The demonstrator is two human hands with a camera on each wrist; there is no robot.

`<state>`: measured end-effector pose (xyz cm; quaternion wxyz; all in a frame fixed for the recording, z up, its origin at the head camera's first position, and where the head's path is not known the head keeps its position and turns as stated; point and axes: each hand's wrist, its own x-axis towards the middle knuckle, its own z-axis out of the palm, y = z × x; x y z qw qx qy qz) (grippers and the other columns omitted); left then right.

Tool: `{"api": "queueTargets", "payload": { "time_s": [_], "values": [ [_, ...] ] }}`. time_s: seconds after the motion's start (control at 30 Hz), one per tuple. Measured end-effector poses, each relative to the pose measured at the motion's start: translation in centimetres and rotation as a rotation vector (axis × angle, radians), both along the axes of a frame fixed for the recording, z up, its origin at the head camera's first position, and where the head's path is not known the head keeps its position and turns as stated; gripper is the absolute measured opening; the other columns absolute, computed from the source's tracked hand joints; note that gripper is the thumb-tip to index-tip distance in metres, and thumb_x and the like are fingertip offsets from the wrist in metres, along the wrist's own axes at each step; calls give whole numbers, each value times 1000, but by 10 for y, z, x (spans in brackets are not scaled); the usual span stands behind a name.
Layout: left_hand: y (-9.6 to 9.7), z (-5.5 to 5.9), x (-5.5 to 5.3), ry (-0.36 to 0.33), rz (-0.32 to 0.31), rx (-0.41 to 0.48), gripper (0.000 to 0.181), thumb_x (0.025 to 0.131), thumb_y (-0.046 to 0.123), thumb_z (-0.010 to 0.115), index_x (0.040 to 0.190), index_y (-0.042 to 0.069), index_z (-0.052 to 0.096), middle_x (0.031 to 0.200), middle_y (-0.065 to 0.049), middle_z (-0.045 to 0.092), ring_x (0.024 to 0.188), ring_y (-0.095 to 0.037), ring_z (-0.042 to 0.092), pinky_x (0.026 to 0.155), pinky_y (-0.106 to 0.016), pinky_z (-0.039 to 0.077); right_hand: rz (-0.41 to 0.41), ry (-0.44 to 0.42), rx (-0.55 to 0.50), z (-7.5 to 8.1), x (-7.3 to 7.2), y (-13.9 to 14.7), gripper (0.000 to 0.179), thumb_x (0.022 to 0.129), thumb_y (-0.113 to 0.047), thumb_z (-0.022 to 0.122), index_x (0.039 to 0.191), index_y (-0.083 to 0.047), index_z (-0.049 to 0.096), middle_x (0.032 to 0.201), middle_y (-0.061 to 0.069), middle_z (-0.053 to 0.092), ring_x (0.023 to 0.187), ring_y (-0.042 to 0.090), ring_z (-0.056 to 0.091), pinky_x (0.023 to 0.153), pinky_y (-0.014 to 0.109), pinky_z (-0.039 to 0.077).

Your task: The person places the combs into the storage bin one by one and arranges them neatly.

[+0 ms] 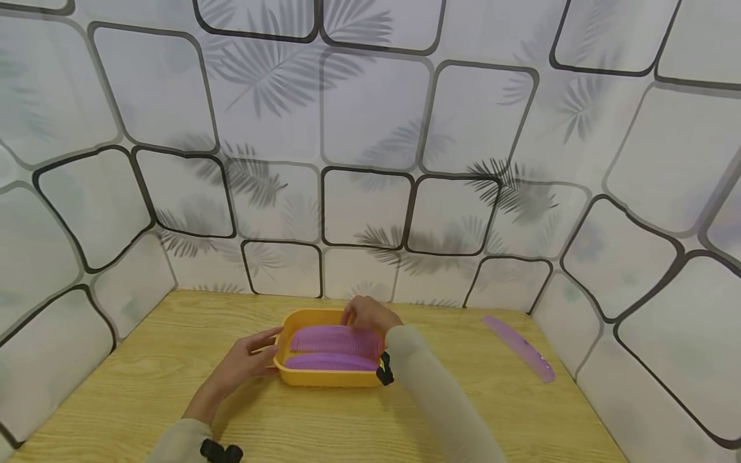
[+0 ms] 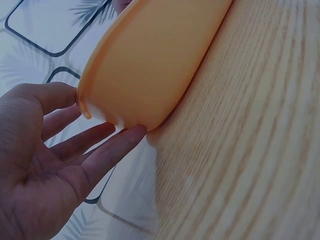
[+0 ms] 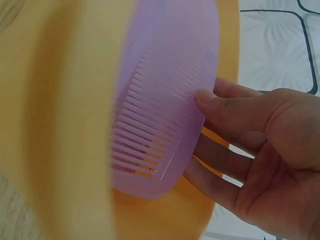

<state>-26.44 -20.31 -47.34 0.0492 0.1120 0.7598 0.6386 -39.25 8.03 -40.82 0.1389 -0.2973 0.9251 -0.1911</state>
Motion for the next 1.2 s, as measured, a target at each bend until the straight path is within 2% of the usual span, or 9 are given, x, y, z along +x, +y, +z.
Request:
{"api": "queueTargets", "payload": {
  "time_s": [0.1,0.2,0.3,0.4,0.5,0.7,0.97,1.2],
  "values": [
    [1,0,0,-10,17,-14,53,108,11,54,156,-4,39,153,-40,39,133,-52,55,93,-48,63,-11,14,12,-1,1,-2,19,89,3,74,103,-9,80,99,9,79,90,20,71,81,32,63],
    [2,1,1,-25,46,-28,51,108,11,54,155,-2,41,154,-38,41,134,-51,55,92,-47,64,-27,13,3,-2,2,-3,20,88,7,73,100,-8,80,96,10,78,85,18,70,72,29,62],
    [2,1,1,-30,52,-28,51,108,11,54,156,-1,42,154,-38,40,134,-51,54,93,-47,64,-58,-22,-13,-3,2,-3,21,89,9,71,100,-7,80,96,10,78,79,19,68,62,26,57],
    [2,1,0,-23,38,-21,52,108,11,54,156,-2,40,154,-39,39,134,-52,54,93,-48,63,-89,-70,-27,-2,3,-3,22,90,9,70,102,-7,79,97,10,78,77,20,67,58,26,54],
    [1,0,0,-15,24,-23,53,108,12,54,156,-3,39,154,-40,38,134,-52,54,93,-48,63,-100,-97,-32,-1,5,-2,22,91,8,70,104,-7,79,100,10,77,79,20,67,60,28,56],
    [1,0,1,-19,25,-20,53,108,13,54,157,-2,39,155,-39,38,134,-52,54,94,-48,63,-77,-93,-52,3,8,9,19,91,3,73,107,-6,78,104,10,77,85,18,69,72,35,64],
    [3,-2,0,-38,56,-17,51,108,11,54,156,0,41,155,-37,40,133,-50,55,93,-48,64,7,-70,-94,15,11,32,23,92,0,72,114,-1,76,111,17,76,86,18,71,70,30,63],
    [2,-1,1,-30,26,3,53,108,11,53,157,-2,39,154,-39,40,133,-50,56,94,-48,63,39,-50,-127,23,12,56,25,95,-3,70,120,1,73,117,23,74,92,24,74,74,31,64]
  ]
}}
